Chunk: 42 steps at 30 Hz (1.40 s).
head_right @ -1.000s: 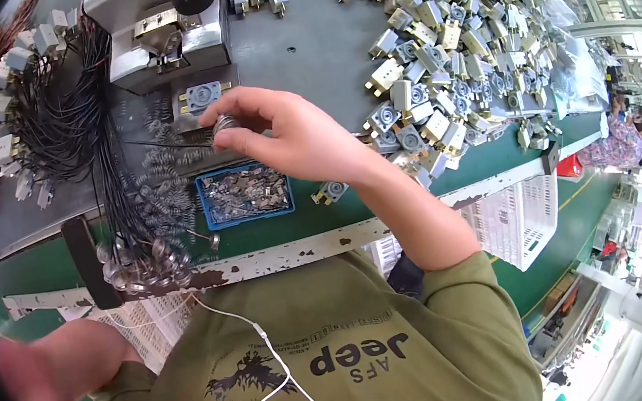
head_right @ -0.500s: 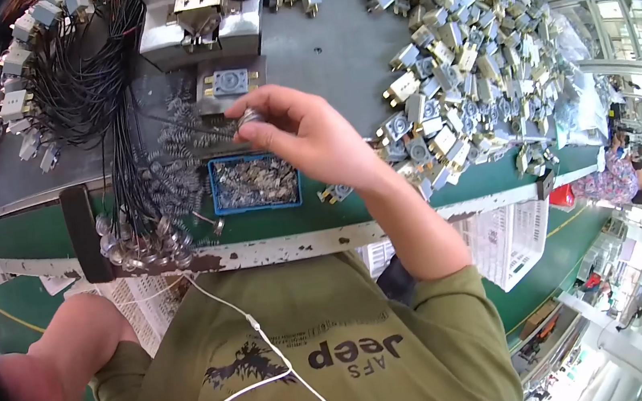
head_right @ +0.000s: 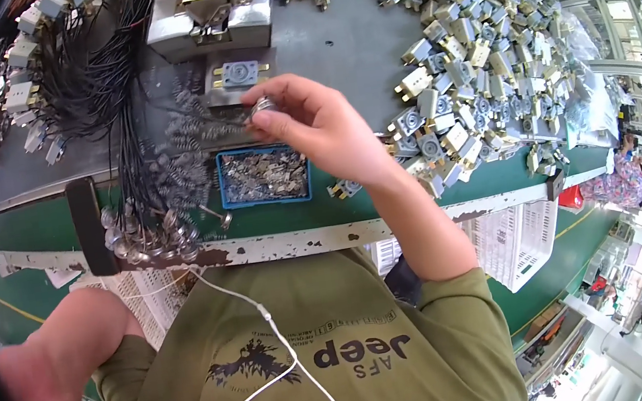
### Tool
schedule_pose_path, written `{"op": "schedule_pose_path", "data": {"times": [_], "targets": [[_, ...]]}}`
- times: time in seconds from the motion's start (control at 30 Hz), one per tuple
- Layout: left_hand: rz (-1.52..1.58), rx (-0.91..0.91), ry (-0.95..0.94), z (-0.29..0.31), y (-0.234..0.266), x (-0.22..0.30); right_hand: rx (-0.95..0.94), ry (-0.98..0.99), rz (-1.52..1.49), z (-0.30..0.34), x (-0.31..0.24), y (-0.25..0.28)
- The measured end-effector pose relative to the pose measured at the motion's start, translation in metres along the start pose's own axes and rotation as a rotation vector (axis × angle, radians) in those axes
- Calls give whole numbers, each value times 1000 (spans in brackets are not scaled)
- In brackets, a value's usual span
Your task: The worker is assembling small electronic components by connecting wires and using a handheld bonding tool on a jig.
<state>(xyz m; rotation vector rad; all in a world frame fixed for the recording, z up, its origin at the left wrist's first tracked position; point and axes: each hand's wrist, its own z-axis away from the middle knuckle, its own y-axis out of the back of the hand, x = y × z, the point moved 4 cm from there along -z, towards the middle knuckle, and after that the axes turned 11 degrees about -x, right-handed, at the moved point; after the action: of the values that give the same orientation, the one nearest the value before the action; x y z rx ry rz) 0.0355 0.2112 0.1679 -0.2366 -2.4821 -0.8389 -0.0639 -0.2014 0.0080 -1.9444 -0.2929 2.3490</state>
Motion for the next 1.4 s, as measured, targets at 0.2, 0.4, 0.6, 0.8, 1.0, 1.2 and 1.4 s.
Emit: {"op": "schedule_pose_path", "data": {"times": [0.2, 0.4, 0.6, 0.8, 1.0, 1.2, 1.4], "targets": [[-23, -337, 118, -109, -176, -51, 167, 148, -10, 0, 4, -5], [-156, -853, 40, -91, -232, -93, 168, 172, 230, -3, -17, -11], [-69, -666, 39, -89, -239, -77, 86, 30, 308, -10, -22, -9], [-124, -794, 15, -86, -243, -83, -95, -12, 463, -12, -26, -8], [-206, -807, -131, -89, -243, -80, -353, -92, 501, -28, -31, -5], [-215, -1063, -93, -79, -240, -68, 142, 98, 868, -2, -10, 3], [-55, -943, -28, -85, -237, -77, 303, 168, 1172, -15, 2, 1]]}}
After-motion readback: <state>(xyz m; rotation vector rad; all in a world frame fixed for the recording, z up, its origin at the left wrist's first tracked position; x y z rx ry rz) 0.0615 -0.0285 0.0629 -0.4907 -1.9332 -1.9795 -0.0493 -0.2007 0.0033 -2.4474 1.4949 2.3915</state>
